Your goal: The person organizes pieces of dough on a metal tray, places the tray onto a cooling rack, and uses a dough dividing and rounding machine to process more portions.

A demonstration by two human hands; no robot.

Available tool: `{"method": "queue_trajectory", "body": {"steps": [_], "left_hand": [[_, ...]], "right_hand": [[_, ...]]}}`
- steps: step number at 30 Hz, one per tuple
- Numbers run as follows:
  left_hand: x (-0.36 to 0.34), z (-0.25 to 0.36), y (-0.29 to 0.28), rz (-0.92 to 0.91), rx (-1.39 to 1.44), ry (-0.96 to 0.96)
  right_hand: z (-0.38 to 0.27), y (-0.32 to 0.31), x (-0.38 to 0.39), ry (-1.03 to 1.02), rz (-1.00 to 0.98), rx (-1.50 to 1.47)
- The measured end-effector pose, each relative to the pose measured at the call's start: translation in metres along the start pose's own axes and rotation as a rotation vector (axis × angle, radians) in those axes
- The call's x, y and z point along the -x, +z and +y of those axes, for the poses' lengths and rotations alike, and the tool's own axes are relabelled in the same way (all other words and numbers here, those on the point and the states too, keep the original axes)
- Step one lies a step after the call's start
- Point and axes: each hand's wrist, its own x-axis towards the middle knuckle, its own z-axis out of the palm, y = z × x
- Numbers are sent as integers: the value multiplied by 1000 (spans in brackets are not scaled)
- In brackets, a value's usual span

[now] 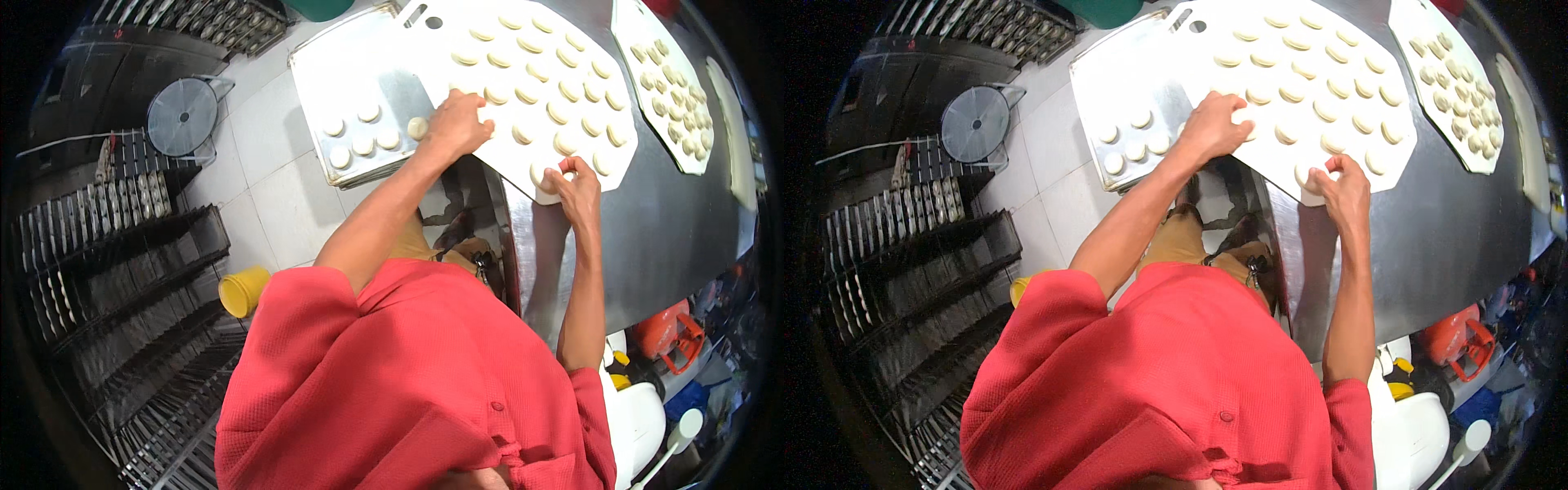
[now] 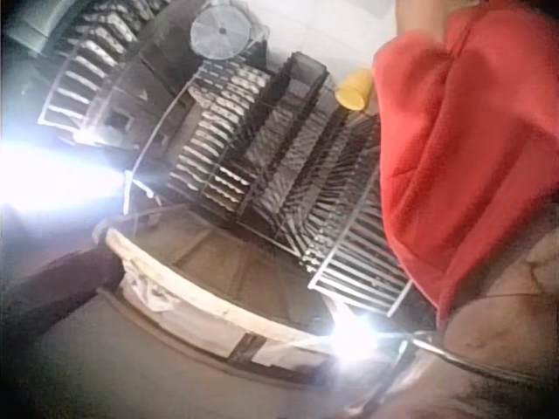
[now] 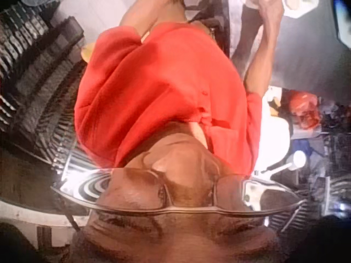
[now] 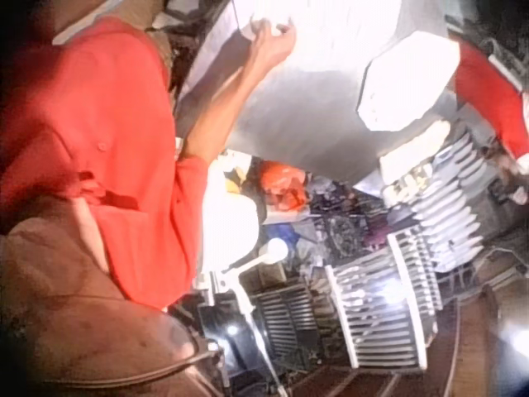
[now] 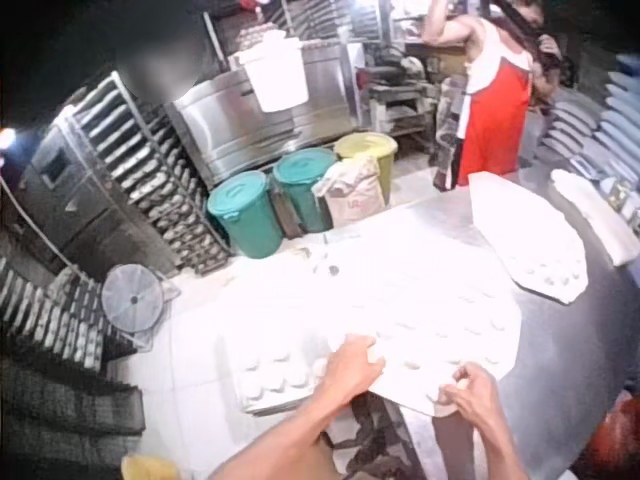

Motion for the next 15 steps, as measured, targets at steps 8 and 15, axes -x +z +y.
{"method": "queue_trajectory", "body": {"steps": [8, 15], "left_hand": [[23, -22, -44, -103, 331, 22], [9, -236, -116, 90, 467, -460]], "right_hand": [[-61, 21, 39, -33, -48, -174], [-157, 218, 0, -294, -182, -87]]}}
